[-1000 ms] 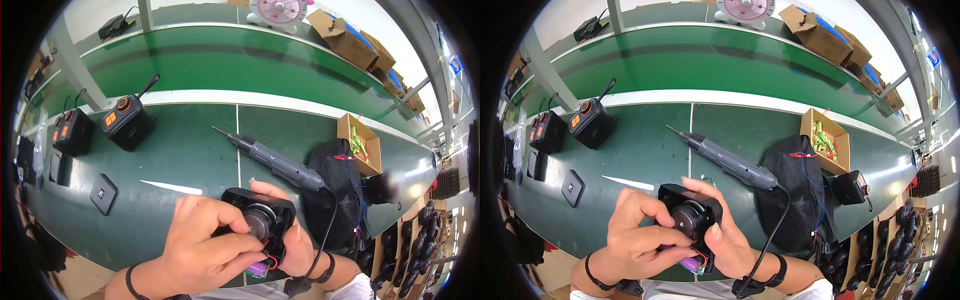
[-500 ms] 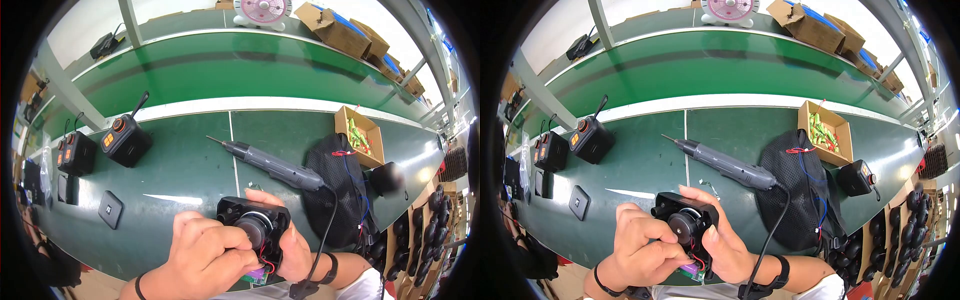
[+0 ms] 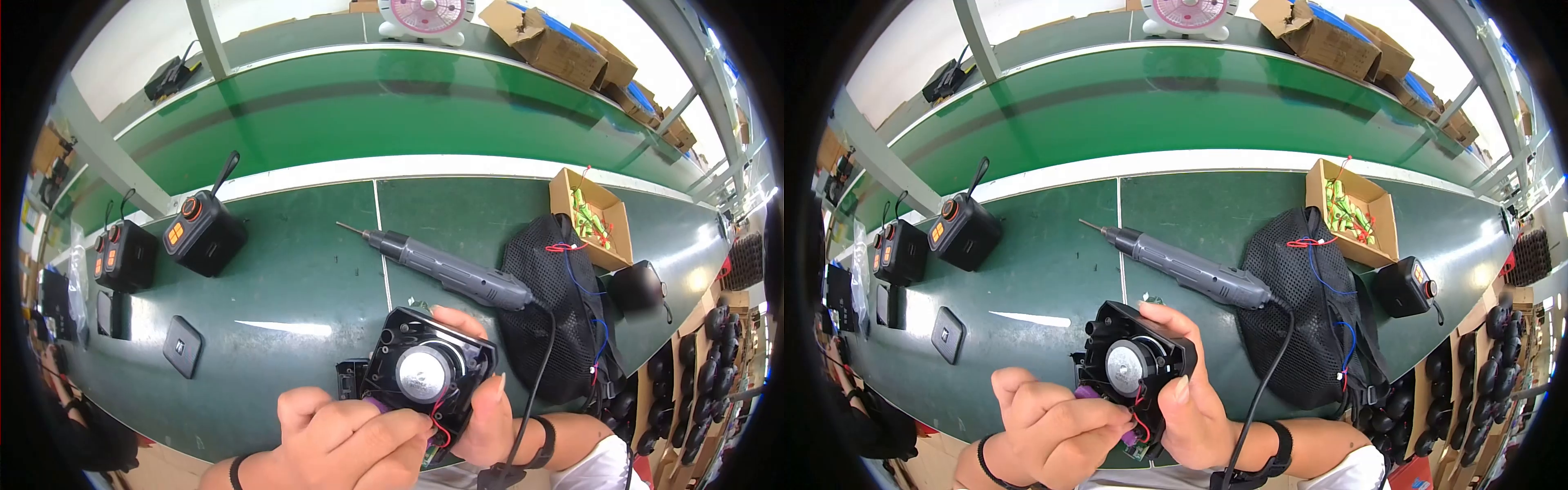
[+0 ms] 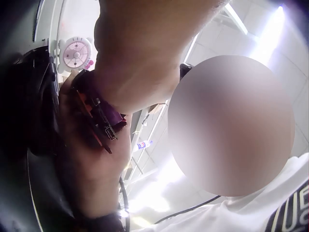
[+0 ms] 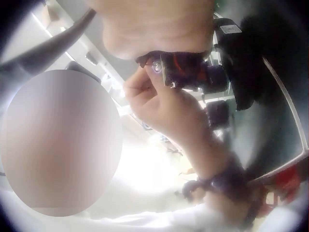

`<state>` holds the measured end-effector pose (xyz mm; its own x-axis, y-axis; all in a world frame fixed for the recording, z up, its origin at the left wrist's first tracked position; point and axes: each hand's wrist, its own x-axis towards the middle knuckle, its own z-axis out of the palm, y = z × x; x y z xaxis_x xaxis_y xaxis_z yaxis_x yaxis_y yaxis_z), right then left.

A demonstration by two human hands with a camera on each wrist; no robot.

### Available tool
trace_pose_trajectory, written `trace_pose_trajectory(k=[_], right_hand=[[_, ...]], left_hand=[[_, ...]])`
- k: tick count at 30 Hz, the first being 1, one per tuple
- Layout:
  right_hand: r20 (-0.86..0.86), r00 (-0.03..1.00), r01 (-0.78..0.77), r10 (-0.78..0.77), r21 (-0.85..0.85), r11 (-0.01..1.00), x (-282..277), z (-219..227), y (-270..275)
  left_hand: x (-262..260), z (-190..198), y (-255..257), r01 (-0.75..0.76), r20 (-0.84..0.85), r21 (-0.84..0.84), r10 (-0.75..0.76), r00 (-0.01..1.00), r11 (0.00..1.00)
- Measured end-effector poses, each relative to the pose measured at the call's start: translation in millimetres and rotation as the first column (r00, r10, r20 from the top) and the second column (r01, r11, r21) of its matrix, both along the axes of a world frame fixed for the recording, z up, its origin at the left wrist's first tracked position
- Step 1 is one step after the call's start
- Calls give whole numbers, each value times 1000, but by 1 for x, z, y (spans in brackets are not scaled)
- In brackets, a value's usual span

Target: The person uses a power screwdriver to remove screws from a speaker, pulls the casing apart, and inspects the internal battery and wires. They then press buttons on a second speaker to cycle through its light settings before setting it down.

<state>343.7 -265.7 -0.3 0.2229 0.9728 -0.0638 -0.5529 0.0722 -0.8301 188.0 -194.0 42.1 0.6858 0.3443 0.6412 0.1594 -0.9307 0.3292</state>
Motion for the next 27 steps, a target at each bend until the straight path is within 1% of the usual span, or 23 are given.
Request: trace_pose_trajectory(k=[2,3,5,7,8,9,10,11,12,14,15,16,18,19,20,22,23,25,26,27], right_hand=[[-13,1000,15,-15,10,1000,0,-2,-1],[-10,1000,23,-23,19,1000,1,-4,-1],[-9,999,34,-33,28,999,0,-6,0],[44,994,100,-102,54,994,-2,-6,1],[43,994,102,-105,54,993,0,-6,1],[41,988,147,-149,44,988,3,-6,2],[39,980,192,-193,34,981,6,-6,4],[128,966,215,-226,95,972,9,-9,8],[128,965,218,-229,96,971,11,-8,8],[118,984,117,-130,113,987,17,-5,7],[111,990,74,-83,85,994,17,-1,7],[112,990,72,-81,84,994,18,-2,6],[47,999,-26,24,46,999,20,-4,4],[19,998,-64,63,36,997,22,-3,4],[21,998,-67,66,33,997,22,-3,4],[-20,996,-85,85,34,996,23,-4,5],[-17,996,-91,91,31,995,22,-4,4],[128,991,-52,44,53,997,20,-3,1],[127,990,-61,54,50,997,18,-4,-1],[130,991,-28,16,91,995,15,-7,-3]], left_hand=[[-2,-1,-1,28,47,-52,-26,999,998],[-2,0,-2,30,44,-50,-28,999,998],[0,2,-5,-19,25,-51,21,999,999],[0,0,-6,-15,27,-37,16,1000,999],[-1,-1,-7,-14,30,-25,15,999,1000],[-2,1,-8,-13,29,-25,14,999,1000],[-4,4,-8,46,59,-21,-44,997,999],[-6,6,-8,106,89,-15,-104,991,994],[-5,6,-6,109,90,-15,-107,990,994],[-4,4,-1,185,173,-78,-170,970,980],[-6,7,-1,156,140,-125,-138,980,980],[-8,4,1,154,141,-126,-136,981,980],[-11,-6,5,134,210,-188,-93,973,973],[-14,-8,8,134,206,-192,-94,974,972],[-14,-7,9,132,209,-194,-90,974,972],[-14,-4,10,40,143,-178,-14,990,983],[-12,-4,11,35,145,-180,-8,989,983],[-5,-2,9,-22,155,-215,57,986,976],[6,-1,1,-32,154,-218,66,986,975],[22,0,-11,-77,281,-429,214,936,900]])
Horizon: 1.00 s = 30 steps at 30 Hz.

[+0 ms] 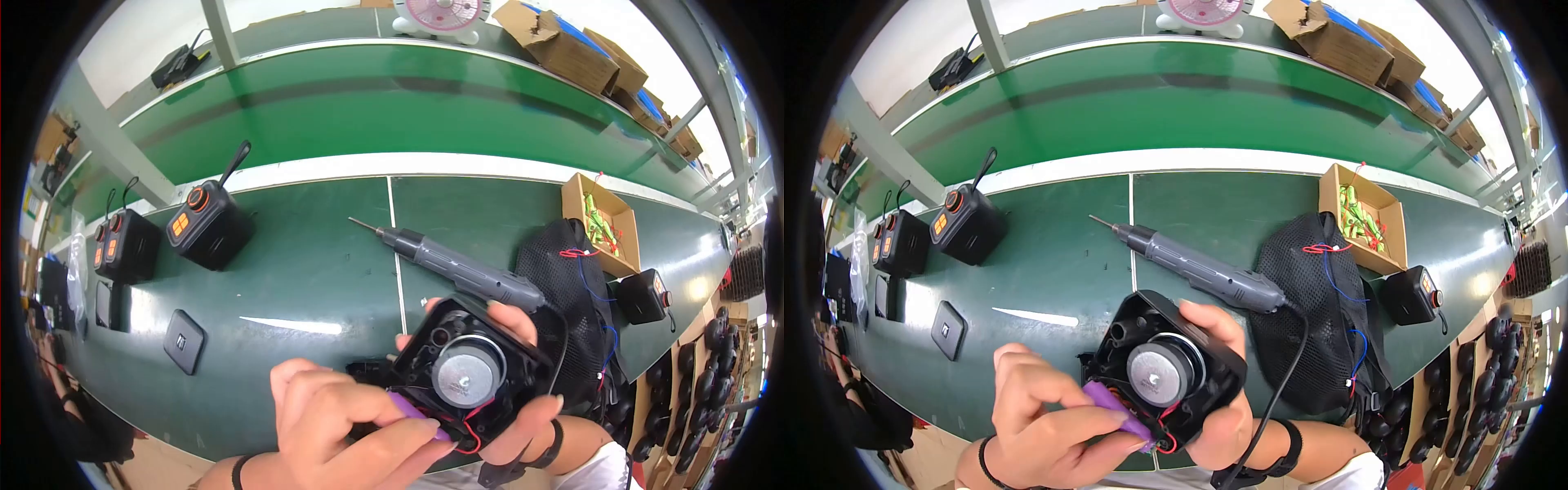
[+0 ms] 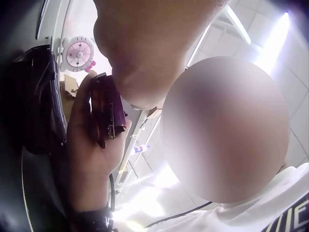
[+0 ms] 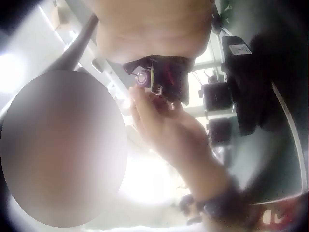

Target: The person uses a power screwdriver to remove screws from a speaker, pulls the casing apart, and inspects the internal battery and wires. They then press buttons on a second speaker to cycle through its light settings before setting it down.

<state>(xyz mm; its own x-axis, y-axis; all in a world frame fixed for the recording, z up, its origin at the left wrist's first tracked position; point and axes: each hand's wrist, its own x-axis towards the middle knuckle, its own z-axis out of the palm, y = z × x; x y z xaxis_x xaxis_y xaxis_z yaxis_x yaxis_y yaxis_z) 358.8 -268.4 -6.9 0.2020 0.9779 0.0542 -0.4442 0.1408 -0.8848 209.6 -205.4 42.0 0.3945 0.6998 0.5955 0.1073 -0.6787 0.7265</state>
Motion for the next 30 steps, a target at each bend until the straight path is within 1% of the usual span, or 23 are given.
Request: trace_pose_trajectory(k=[1,2,3,5,6,7,9,11,13,15,16,17,18,19,20,22,23,24,25,26,28,29,30], right_hand=[[1,999,34,-34,41,999,-2,-2,-1],[-62,996,74,-65,143,987,-6,-6,1],[-62,997,64,-56,140,988,-11,-5,3],[-114,974,213,-195,186,959,-20,-4,6],[-126,972,221,-200,185,958,-20,-6,5],[-124,974,211,-190,184,960,-21,-7,5],[-113,964,258,-240,185,948,-23,-9,4],[-55,971,238,-233,131,962,-23,-4,4],[-62,950,312,-306,224,923,-26,-11,5],[-56,953,303,-297,168,938,-25,-9,3],[-55,954,299,-295,110,948,-25,-8,2],[-51,955,296,-292,109,949,-25,-9,3],[-49,958,286,-282,208,935,-25,-10,6],[-47,961,273,-272,305,912,-24,-11,7],[-44,962,269,-269,305,914,-20,-11,5],[16,997,63,-70,274,960,-6,-8,-1],[18,998,61,-68,273,960,-4,-6,-2],[112,992,27,-60,275,961,-2,-3,-2],[205,977,-7,-51,273,962,-1,-1,-2],[206,977,-8,-51,273,962,-1,-4,-1],[232,965,13,-119,413,911,0,-15,2],[234,965,13,-119,412,911,0,-18,5],[206,969,19,-136,486,874,1,-20,8]], left_hand=[[7,0,-6,-85,151,-217,120,981,972],[3,0,-2,-95,150,-220,130,980,971],[-4,1,8,-25,42,-91,29,999,996],[-21,2,26,161,-210,138,-130,969,977],[-21,-7,32,180,-230,210,-131,964,961],[-22,-9,29,170,-228,208,-121,966,963],[-19,-9,23,121,-139,183,-96,986,976],[-19,-11,23,121,-130,175,-99,987,977],[-20,-10,20,122,-120,168,-102,988,978],[-21,-6,16,20,-186,128,4,983,992],[-21,-11,18,16,-183,126,7,983,992],[-22,-18,22,70,-160,185,-40,986,980],[-22,-22,24,121,-140,244,-88,986,962],[-22,-22,24,117,-137,243,-85,987,963],[-22,-22,24,115,-141,240,-83,987,964],[-19,-12,17,112,-144,237,-79,986,965],[-15,6,5,76,-73,-120,-85,994,990],[-13,16,-2,57,-4,-463,-66,998,885],[-14,16,-1,56,-3,-463,-65,998,884],[-16,15,1,77,-43,-457,-108,993,886],[-20,3,7,99,-82,-452,-152,985,886],[-20,-16,12,111,-138,-138,-130,982,984],[-18,-22,17,126,-184,191,-91,979,973]])
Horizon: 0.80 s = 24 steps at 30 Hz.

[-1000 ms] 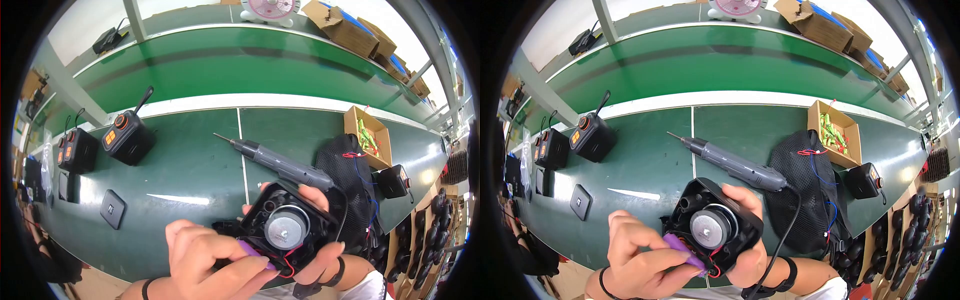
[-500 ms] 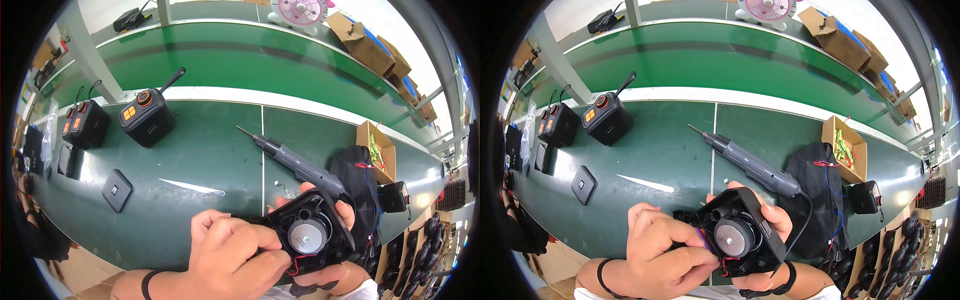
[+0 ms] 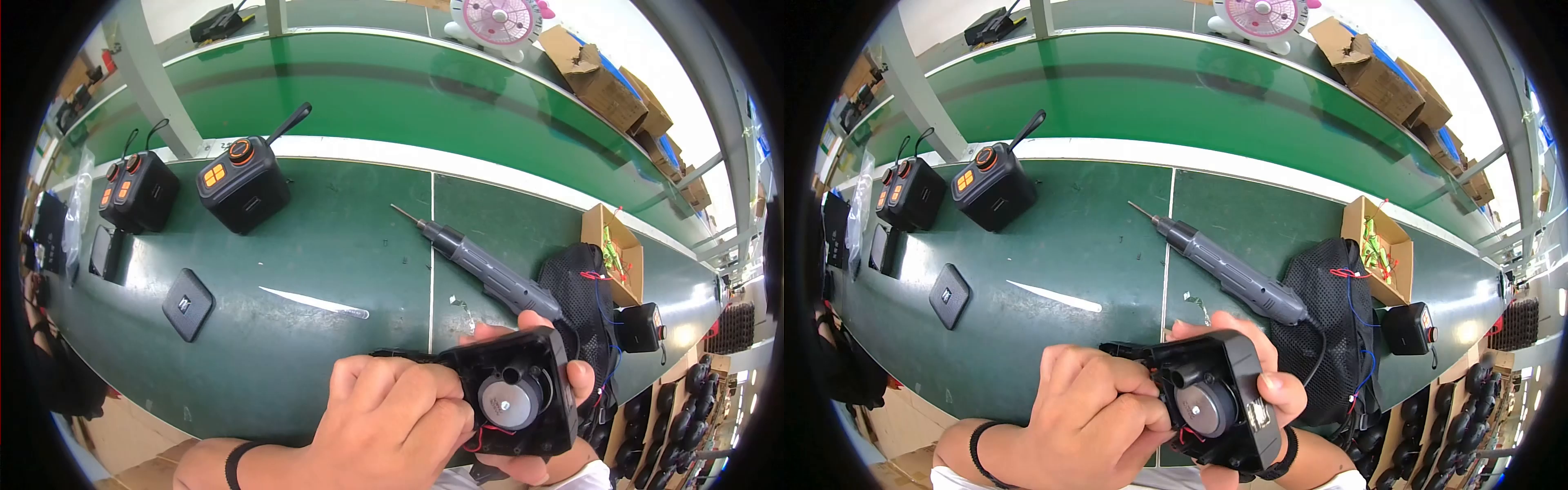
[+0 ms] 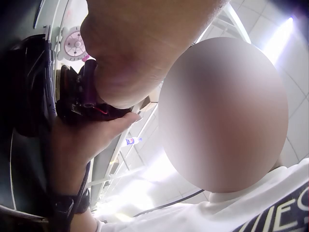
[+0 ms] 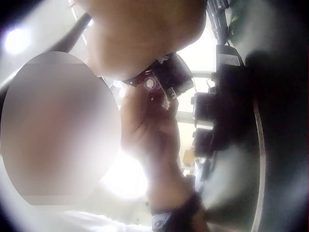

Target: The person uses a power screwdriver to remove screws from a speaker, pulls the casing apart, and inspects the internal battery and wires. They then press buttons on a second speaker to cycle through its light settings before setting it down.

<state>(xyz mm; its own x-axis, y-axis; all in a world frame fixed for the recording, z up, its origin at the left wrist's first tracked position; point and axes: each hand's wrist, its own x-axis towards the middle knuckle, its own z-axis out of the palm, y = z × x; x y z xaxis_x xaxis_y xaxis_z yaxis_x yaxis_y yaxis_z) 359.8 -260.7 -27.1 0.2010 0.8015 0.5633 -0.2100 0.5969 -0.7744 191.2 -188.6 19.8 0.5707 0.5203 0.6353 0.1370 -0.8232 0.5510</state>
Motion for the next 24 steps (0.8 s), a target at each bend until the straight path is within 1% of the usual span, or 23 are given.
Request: trace_pose_trajectory(k=[1,2,3,4,6,7,8,9,10,11,12,13,14,15,16,17,18,19,20,21,22,23,24], right_hand=[[-18,1000,-1,3,83,997,0,-1,1],[-44,999,22,-24,-46,999,-1,-1,-10],[-43,999,22,-24,-47,999,1,0,-14],[-32,999,4,-8,-125,992,4,2,-17],[-14,1000,-31,28,-280,960,8,3,-21],[-13,999,-32,30,-281,959,8,2,-17],[45,998,-32,38,-133,991,7,-1,-10],[103,994,-41,39,18,999,6,-3,-4],[103,994,-44,42,16,999,3,-4,2],[83,997,-19,13,72,997,0,-6,7],[60,998,8,-16,126,992,-2,-6,10],[61,998,7,-15,125,992,-3,-6,8],[15,998,58,-58,-50,997,-5,-5,2],[-24,993,106,-114,-226,968,-7,-2,-5],[-55,983,141,-177,-396,907,-9,1,-10],[-99,985,91,-141,-394,915,-17,9,-6],[-157,979,48,-130,-445,894,-20,18,-5],[-216,969,1,-123,-491,871,-21,23,-5],[-220,967,7,-132,-493,870,-19,23,-5],[-247,968,-84,-46,-493,866,-16,23,-5],[-274,961,-175,40,-491,854,-13,23,-5],[-279,960,-171,32,-492,853,-10,25,-5],[-276,958,-225,85,-530,817,-7,29,-5]], left_hand=[[0,0,-2,1,1,0,-1,1000,1000],[-1,2,-4,4,26,-33,-3,1000,999],[0,4,-5,7,50,-66,-4,999,998],[-1,3,-4,7,50,-66,-4,999,998],[-5,0,-2,21,-21,-16,-21,1000,1000],[-6,0,-2,20,-20,-16,-20,1000,1000],[-7,0,-2,21,-35,-26,-22,999,999],[-8,1,-3,22,-51,-35,-24,998,999],[-7,10,-7,19,-50,-37,-21,999,999],[-5,24,-14,-18,-27,-313,10,1000,950],[-4,32,-18,-45,-13,-565,46,999,824],[-2,22,-17,-45,-12,-566,46,999,823],[0,4,-14,-121,-15,-160,120,993,980],[2,-4,-11,-180,16,275,182,983,944],[-1,-7,-10,-169,15,272,172,985,947],[-4,-8,-6,-125,-12,322,136,991,938],[-5,-8,-3,-79,-41,371,102,994,925],[-4,-8,-3,-69,-46,370,92,995,926],[-2,-7,-4,-40,10,307,39,999,951],[-1,-7,-4,-8,69,245,-9,998,969],[1,-9,-3,0,65,243,-16,998,970],[2,-13,-2,29,118,213,-55,991,977],[3,-15,-1,58,172,185,-90,981,981]])
